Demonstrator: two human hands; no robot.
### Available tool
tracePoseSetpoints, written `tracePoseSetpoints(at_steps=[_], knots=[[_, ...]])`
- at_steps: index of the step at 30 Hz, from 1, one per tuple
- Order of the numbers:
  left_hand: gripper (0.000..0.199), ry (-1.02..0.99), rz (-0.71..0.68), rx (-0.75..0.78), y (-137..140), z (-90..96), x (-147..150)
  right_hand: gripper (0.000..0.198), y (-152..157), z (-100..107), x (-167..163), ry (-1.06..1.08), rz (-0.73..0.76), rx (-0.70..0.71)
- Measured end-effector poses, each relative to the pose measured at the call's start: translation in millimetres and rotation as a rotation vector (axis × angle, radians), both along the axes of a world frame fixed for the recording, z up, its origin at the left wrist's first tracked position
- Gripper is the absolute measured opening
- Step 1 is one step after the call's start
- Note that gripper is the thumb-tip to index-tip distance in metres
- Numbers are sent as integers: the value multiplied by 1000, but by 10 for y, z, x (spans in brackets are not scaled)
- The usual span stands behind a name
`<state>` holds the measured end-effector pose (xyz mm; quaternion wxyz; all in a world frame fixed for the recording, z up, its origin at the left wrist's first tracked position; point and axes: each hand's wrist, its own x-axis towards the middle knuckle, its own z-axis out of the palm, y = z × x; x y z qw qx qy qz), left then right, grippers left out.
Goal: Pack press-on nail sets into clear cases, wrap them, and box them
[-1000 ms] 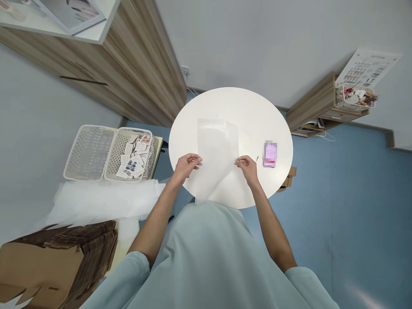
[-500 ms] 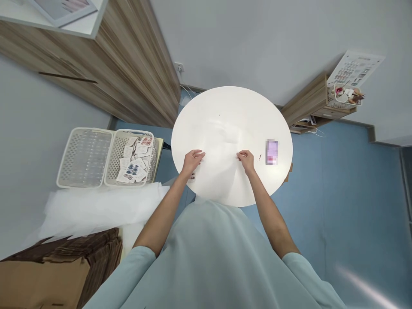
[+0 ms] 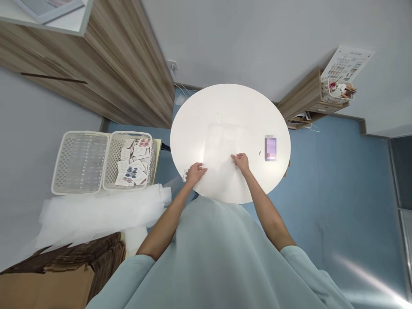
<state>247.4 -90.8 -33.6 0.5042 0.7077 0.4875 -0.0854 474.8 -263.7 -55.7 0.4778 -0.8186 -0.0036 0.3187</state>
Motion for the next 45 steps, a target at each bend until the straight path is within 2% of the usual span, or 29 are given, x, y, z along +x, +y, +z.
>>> tracePoseSetpoints(at_steps=[4, 8, 12, 17, 20, 23, 27, 31, 35, 39, 45], knots=[[39, -8, 77, -4, 21, 28, 171, 46, -338, -43, -352, 5, 45, -114], [38, -21, 70, 11, 36, 86, 266, 42, -676, -19, -611, 9, 58, -106], [36, -17, 38, 40, 26, 102, 290, 47, -847, 24, -673, -4, 24, -90], [34, -12, -7, 56, 35, 118, 249, 48, -859, 26, -615, 5, -34, -61], [35, -21, -29, 70, 102, 160, 143, 44, -849, 32, -584, 3, -34, -69], [36, -64, -79, 153, 214, 208, -60, 38, -843, 63, -557, -36, -7, -80], [38, -144, -277, 303, 353, 217, -422, 34, -813, 104, -510, -95, 20, -124], [51, -119, -479, 333, 380, 160, -738, 30, -770, 112, -487, -125, 41, -168], [63, -90, -561, 378, 317, 128, -885, 30, -769, 129, -531, -143, 57, -206], [64, -119, -548, 399, 202, 176, -794, 32, -829, 177, -606, -155, 61, -217], [66, -252, -600, 362, -156, 261, -281, 30, -982, 199, -688, -111, 50, -219]])
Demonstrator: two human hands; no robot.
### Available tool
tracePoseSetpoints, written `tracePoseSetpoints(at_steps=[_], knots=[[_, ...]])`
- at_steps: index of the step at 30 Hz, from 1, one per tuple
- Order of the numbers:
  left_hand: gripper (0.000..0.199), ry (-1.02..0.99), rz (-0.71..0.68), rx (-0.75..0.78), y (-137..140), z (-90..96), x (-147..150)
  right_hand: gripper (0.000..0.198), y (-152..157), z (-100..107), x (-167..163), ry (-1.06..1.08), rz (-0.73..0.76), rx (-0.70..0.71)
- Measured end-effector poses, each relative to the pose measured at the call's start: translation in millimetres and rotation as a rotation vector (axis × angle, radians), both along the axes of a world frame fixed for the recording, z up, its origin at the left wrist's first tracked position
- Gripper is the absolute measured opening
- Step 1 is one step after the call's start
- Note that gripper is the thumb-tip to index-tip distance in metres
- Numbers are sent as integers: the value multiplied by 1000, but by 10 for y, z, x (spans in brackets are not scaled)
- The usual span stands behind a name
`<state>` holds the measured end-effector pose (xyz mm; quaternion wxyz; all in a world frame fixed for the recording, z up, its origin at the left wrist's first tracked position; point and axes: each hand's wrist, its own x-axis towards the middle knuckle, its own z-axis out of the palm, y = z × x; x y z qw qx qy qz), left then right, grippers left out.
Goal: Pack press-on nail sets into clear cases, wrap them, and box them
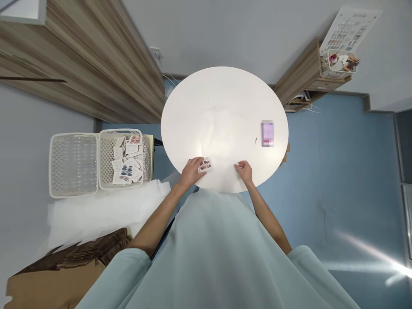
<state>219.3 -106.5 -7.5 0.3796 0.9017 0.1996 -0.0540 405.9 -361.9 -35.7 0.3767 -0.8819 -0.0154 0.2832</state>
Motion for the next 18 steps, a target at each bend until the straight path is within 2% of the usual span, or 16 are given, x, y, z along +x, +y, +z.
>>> tracePoseSetpoints(at_steps=[3, 6, 11, 18], knots=[[65, -18, -61, -2, -198, -46, 233, 30, -66, -18, -34, 41, -4, 0], [65, 17, -92, 11, -346, -135, 340, 29, -105, -33, -78, 58, 7, 3], [67, 52, -81, 29, -452, -245, 310, 22, -125, -24, -144, 51, 26, 4], [71, 29, -97, 12, -396, -304, 177, 14, -97, 80, -184, 42, 55, -11]])
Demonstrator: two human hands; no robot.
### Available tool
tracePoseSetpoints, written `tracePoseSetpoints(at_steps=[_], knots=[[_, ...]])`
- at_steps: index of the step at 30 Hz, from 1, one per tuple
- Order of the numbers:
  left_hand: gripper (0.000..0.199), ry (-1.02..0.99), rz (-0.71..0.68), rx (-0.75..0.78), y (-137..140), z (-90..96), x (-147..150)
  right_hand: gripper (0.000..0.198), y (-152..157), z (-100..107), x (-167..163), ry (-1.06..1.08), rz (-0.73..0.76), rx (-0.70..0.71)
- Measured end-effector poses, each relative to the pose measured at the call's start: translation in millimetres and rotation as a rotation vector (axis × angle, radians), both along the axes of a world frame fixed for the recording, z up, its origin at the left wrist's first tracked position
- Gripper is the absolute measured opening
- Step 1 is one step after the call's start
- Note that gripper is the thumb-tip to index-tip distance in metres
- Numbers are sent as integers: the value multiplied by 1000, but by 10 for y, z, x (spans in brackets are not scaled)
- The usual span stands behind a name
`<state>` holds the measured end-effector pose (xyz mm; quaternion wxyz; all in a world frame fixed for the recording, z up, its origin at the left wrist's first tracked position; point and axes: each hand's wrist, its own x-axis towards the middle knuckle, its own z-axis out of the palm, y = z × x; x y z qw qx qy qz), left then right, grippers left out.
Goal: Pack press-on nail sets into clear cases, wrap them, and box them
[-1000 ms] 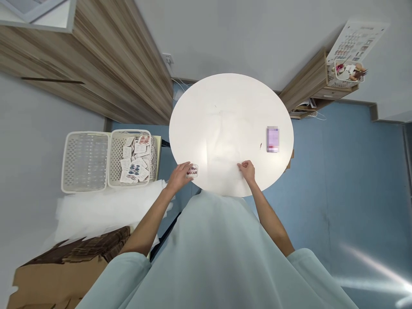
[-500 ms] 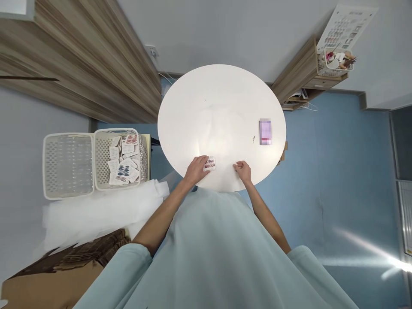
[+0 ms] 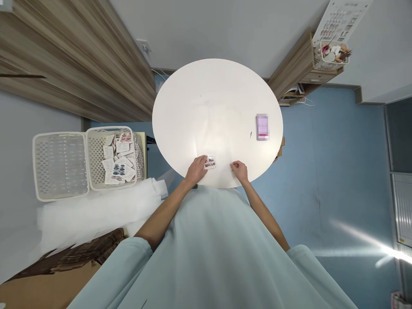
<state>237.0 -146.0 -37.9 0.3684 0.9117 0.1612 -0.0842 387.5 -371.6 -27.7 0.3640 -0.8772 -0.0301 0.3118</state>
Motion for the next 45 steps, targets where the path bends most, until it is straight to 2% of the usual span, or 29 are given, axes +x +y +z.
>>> tracePoseSetpoints(at_steps=[5, 12, 15, 18, 20, 23, 26, 31, 35, 40, 45], knots=[[71, -27, -13, 10, 14, -42, -55, 14, 87, 193, -91, -84, 129, -83], [73, -49, 20, -26, 2, -82, -109, 12, 447, 500, -333, -226, 461, -77], [62, -44, 168, -101, -3, -58, -157, 16, 654, 538, -425, -216, 588, -99], [44, -3, 377, -210, 5, 16, -182, 19, 838, 497, -493, -224, 687, -126], [39, 42, 485, -291, 16, 78, -171, 19, 938, 449, -528, -232, 740, -147], [40, 101, 580, -394, 34, 140, -117, 20, 1047, 380, -571, -224, 800, -186], [34, 158, 642, -445, 52, 121, -55, 20, 1107, 318, -614, -214, 837, -209], [18, 204, 665, -376, 76, 12, -25, 24, 1098, 215, -680, -194, 845, -203], [19, 232, 656, -360, 76, -28, -35, 18, 996, 188, -657, -172, 790, -157], [20, 264, 628, -292, 78, -51, -17, 14, 787, 219, -466, -159, 571, -107], [19, 270, 591, -223, 55, -56, -11, 18, 622, 182, -293, -95, 337, -142]])
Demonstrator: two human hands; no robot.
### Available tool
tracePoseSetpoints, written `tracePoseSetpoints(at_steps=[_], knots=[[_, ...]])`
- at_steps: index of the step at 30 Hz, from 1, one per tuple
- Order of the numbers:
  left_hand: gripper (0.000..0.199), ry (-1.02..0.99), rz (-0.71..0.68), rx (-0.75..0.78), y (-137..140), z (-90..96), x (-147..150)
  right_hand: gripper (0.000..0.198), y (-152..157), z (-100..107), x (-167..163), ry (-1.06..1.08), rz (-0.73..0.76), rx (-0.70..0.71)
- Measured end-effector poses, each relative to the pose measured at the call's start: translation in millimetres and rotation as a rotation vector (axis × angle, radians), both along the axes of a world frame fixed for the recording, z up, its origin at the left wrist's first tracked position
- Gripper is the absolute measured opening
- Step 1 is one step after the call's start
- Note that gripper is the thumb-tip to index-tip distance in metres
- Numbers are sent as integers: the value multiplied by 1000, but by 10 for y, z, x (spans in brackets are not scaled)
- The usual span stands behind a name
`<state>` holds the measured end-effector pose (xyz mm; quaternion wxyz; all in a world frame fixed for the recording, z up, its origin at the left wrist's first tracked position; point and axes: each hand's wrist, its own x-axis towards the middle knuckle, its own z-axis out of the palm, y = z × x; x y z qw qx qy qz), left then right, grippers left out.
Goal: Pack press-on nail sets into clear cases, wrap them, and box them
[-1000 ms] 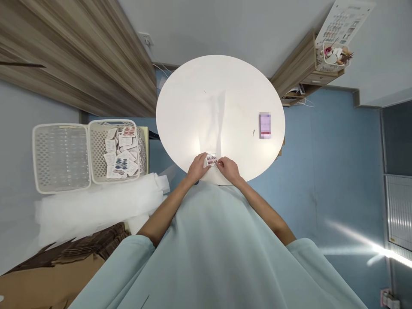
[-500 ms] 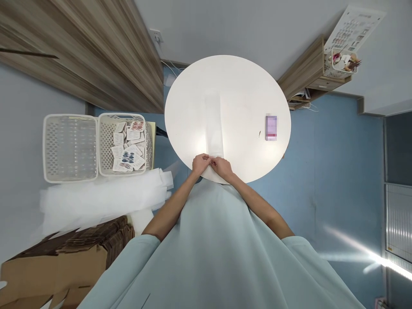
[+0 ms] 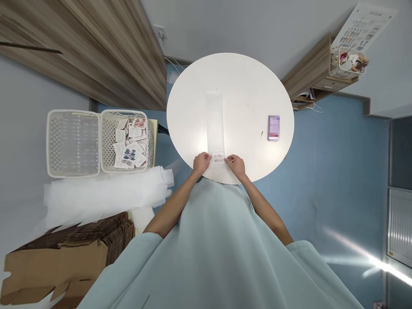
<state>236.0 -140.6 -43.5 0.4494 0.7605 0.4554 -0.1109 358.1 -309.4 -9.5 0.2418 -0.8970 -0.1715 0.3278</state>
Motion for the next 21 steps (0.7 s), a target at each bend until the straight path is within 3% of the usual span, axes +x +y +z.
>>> tracePoseSetpoints(at_steps=[5, 12, 15, 17, 21], knots=[[20, 9, -6, 47, -50, 23, -9, 29, 21, -104, 18, 131, -57, -2], [17, 29, -3, 59, -41, 39, -37, 28, 153, -215, -68, 194, -41, 35], [21, 2, -52, 158, -49, 102, -72, 29, 141, -242, -78, 225, -67, 56], [32, -102, -169, 262, -63, 164, -96, 31, 120, -249, -71, 242, -87, 81], [46, -347, -581, 312, -93, 234, -151, 34, 82, -231, -42, 281, -108, 124]])
